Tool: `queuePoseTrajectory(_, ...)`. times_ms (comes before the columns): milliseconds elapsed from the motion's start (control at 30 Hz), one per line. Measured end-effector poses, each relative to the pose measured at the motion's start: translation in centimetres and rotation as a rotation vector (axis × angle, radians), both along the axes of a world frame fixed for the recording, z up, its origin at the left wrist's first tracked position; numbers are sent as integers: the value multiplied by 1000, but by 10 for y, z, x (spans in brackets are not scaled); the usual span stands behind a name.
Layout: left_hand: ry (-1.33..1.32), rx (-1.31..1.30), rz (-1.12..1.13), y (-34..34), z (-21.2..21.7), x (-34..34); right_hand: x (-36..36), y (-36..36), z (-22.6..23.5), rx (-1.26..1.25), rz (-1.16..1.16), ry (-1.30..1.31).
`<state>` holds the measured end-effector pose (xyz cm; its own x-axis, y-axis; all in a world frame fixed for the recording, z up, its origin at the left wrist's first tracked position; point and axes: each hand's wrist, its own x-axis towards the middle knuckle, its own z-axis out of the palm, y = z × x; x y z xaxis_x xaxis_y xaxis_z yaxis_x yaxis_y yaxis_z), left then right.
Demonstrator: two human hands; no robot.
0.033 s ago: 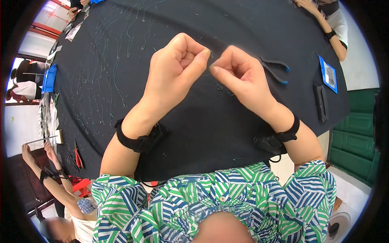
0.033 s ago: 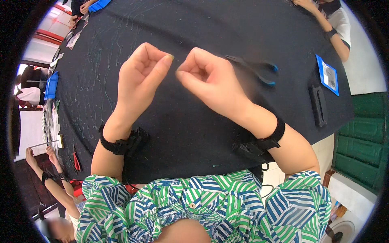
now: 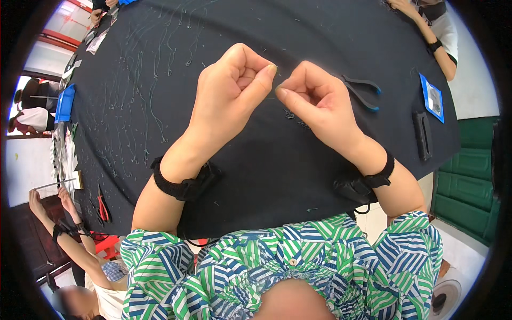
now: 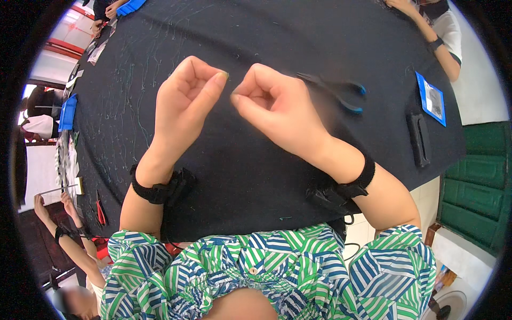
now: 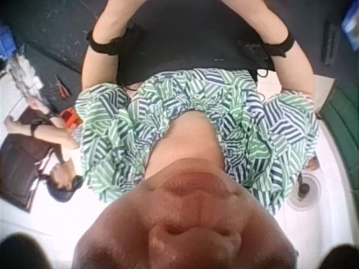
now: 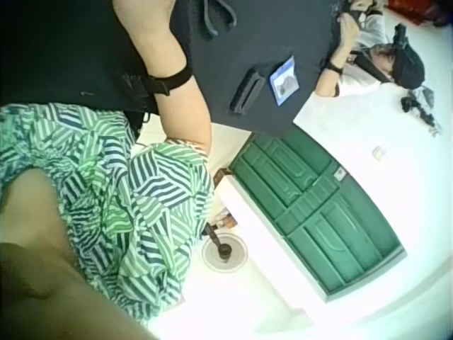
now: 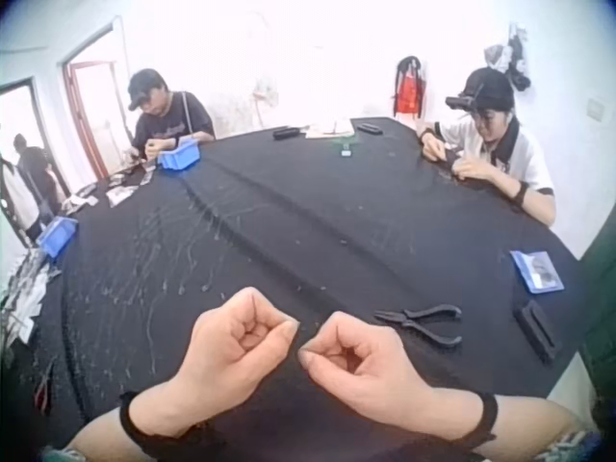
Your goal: The person attaches small metal clips to a length of green fishing line by hand and using a pair of pliers.
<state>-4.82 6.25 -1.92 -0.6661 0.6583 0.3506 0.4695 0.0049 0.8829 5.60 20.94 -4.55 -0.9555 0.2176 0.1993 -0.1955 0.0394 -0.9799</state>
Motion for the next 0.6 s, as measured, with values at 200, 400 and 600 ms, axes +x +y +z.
queuePoseTrajectory(200, 133, -54, -12, -2, 2, -2, 6, 3, 17, 440, -166, 138)
queuePoseTrajectory(400, 220, -264, -129, -7, 19, 3, 5, 13, 23, 545, -226, 291)
queuePoseTrajectory(600, 306, -185, -141, -7, 13, 2, -1, 23, 18, 127, -69, -2)
